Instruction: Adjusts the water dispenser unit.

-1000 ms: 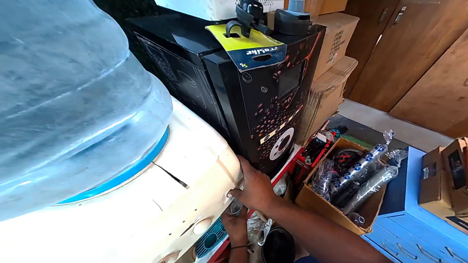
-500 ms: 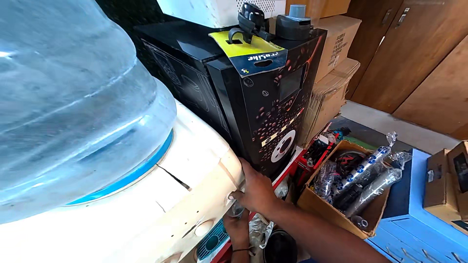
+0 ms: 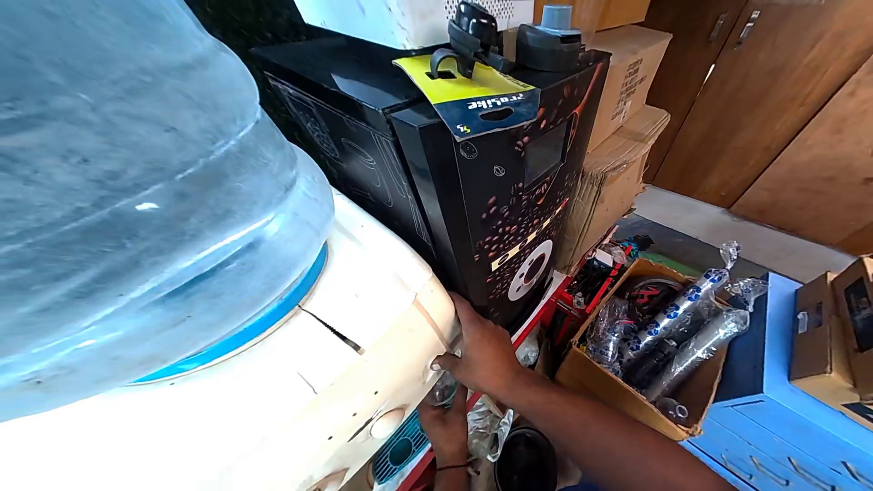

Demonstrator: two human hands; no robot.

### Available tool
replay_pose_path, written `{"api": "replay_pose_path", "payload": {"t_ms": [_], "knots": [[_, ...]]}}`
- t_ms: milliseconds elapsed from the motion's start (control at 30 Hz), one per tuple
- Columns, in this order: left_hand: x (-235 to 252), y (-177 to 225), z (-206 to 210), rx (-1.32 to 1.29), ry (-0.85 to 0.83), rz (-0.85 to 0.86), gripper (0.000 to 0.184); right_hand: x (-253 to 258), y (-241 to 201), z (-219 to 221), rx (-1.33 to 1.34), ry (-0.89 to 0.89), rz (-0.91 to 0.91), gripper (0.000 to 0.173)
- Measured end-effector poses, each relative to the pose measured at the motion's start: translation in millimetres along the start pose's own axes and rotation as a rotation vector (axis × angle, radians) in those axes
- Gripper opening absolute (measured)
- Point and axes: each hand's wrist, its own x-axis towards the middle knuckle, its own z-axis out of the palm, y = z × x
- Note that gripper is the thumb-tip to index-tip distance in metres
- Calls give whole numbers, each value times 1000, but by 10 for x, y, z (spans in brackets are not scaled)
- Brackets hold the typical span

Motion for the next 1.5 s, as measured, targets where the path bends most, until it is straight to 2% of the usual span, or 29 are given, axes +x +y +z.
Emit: {"api": "replay_pose_path", "payload": {"t_ms": [433,667,900,1500], "knots": [[-13,-19,-22,0,-9,-27,47,12,1,-4,8,-17,10,100],[39,27,23,-27,-21,17,36,10,-1,-7,12,-11,7,98],[32,5,8,-13,-11,8,41,3,-17,-14,0,-22,21,100],[11,144,63,-26,7,28,34,1,4,-14,12,-12,0,98]]}}
